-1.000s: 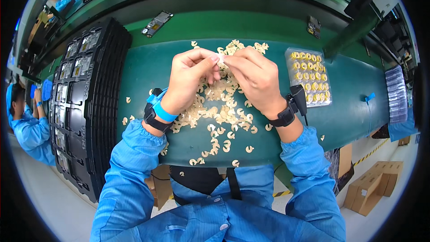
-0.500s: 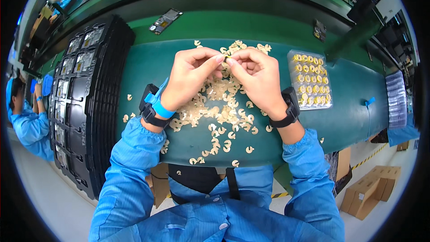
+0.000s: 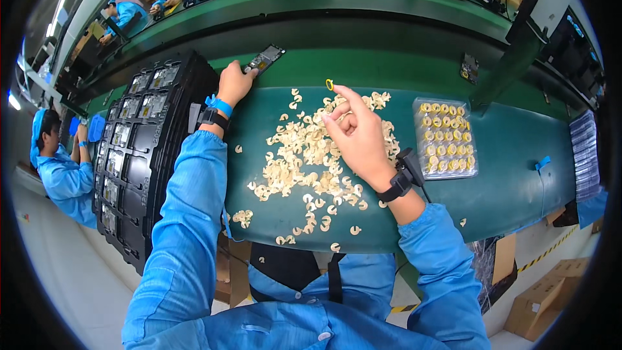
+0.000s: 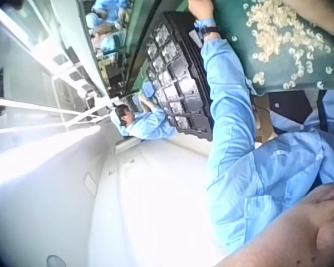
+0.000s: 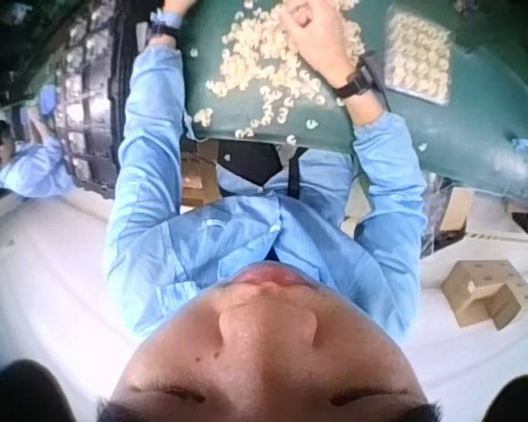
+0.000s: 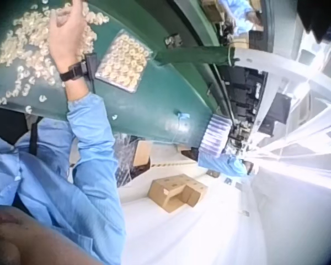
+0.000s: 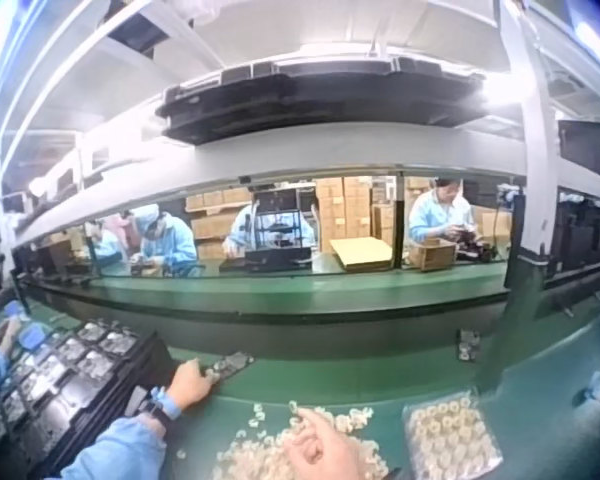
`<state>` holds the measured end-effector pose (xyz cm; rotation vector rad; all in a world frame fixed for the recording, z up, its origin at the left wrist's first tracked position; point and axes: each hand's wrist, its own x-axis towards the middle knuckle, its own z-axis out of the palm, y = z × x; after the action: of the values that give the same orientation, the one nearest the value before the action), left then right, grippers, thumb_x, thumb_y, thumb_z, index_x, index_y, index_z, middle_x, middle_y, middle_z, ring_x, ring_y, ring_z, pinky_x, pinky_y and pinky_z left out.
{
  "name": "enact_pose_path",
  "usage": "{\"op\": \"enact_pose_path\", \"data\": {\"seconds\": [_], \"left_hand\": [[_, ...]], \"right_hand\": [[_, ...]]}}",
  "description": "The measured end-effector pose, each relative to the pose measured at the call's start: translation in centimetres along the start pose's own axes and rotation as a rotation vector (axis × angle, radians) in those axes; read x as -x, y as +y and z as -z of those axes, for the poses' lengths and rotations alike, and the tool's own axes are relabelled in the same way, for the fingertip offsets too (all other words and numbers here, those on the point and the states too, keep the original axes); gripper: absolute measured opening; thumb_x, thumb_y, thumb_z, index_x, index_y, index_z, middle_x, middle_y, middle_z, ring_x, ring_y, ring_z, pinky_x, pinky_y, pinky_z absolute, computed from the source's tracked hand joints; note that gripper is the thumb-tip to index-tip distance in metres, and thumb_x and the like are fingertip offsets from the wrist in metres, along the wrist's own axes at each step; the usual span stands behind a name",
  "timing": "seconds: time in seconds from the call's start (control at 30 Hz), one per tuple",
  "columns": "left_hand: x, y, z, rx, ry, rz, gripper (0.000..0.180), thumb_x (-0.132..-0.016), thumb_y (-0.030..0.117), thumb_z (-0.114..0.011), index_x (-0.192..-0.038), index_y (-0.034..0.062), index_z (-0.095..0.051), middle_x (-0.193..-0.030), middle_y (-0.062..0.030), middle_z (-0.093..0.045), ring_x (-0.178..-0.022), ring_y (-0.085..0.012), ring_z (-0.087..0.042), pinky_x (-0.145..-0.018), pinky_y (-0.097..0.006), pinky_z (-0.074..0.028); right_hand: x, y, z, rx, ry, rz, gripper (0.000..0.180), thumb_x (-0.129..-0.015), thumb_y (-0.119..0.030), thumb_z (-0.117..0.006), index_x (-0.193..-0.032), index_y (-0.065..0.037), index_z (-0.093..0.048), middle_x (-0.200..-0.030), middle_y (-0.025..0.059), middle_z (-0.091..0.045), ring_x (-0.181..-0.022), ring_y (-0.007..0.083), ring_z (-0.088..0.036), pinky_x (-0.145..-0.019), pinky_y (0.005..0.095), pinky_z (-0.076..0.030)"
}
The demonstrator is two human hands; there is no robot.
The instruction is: The recorder is assembling electronic components, specifically attaching small yellow pieces to a circuit board.
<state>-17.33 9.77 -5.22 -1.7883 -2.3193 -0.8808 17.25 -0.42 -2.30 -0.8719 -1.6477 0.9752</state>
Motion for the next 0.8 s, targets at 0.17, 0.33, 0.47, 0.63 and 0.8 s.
{"op": "enact_pose_path", "data": {"seconds": [0.17,0.33,0.47,0.63,0.8], "left_hand": [[-0.4,-0.5,-1.4,0.126,0.136,-0.047,0.054,-0.074,0.014,-0.089,-0.121,-0.0058,-0.068,-0.105,-0.0236,-0.074,-0.095,-0.0356,-0.073,-0.088,-0.042,-0.057],[-0.1,2.4,-0.1,0.613,-0.191,0.142,0.028,-0.088,0.003,-0.078,-0.112,-0.0071,-0.068,-0.101,-0.0092,-0.072,-0.089,-0.016,-0.071,-0.079,-0.029,-0.058],[3.6,6.3,2.5,1.305,-0.29,0.359,0.016,-0.096,0.001,-0.069,-0.11,-0.0061,-0.066,-0.103,-0.0109,-0.074,-0.087,-0.0176,-0.073,-0.078,-0.028,-0.062],[10.2,13.1,6.0,1.348,-0.513,0.295,0.024,-0.097,0.002,-0.07,-0.119,-0.0071,-0.064,-0.108,-0.0137,-0.074,-0.094,-0.0178,-0.074,-0.081,-0.028,-0.064],[13.3,14.3,6.0,1.572,-0.658,0.235,0.035,-0.102,0.006,-0.063,-0.132,-0.0098,-0.06,-0.12,-0.0166,-0.071,-0.103,-0.0193,-0.072,-0.09,-0.031,-0.063]], "right_hand": [[-0.1,0.0,-0.4,0.038,-0.043,0.042,0.054,-0.089,-0.003,-0.072,-0.14,-0.001,-0.054,-0.083,0.0055,-0.067,-0.056,0.0121,-0.058,-0.058,0.0312,-0.048],[0.2,-0.3,0.1,0.027,-0.049,-0.002,0.063,-0.09,-0.003,-0.072,-0.148,-0.002,-0.047,-0.085,0.007,-0.067,-0.058,0.0131,-0.058,-0.058,0.0317,-0.048],[0.2,-0.8,-0.1,0.001,0.023,0.019,0.086,-0.091,-0.005,-0.073,-0.162,-0.006,-0.024,-0.096,0.013,-0.069,-0.069,0.0164,-0.067,-0.063,0.0306,-0.054],[-0.3,-0.5,-0.2,-0.184,0.107,-0.01,0.099,-0.093,-0.007,-0.074,-0.166,-0.008,-0.007,-0.112,0.0224,-0.066,-0.09,0.0222,-0.073,-0.072,0.0311,-0.06],[-1.1,0.0,0.1,-0.39,0.16,0.019,0.093,-0.093,0.011,-0.064,-0.165,-0.008,-0.008,-0.105,0.0165,-0.065,-0.092,0.0175,-0.071,-0.079,0.0274,-0.058]]}}
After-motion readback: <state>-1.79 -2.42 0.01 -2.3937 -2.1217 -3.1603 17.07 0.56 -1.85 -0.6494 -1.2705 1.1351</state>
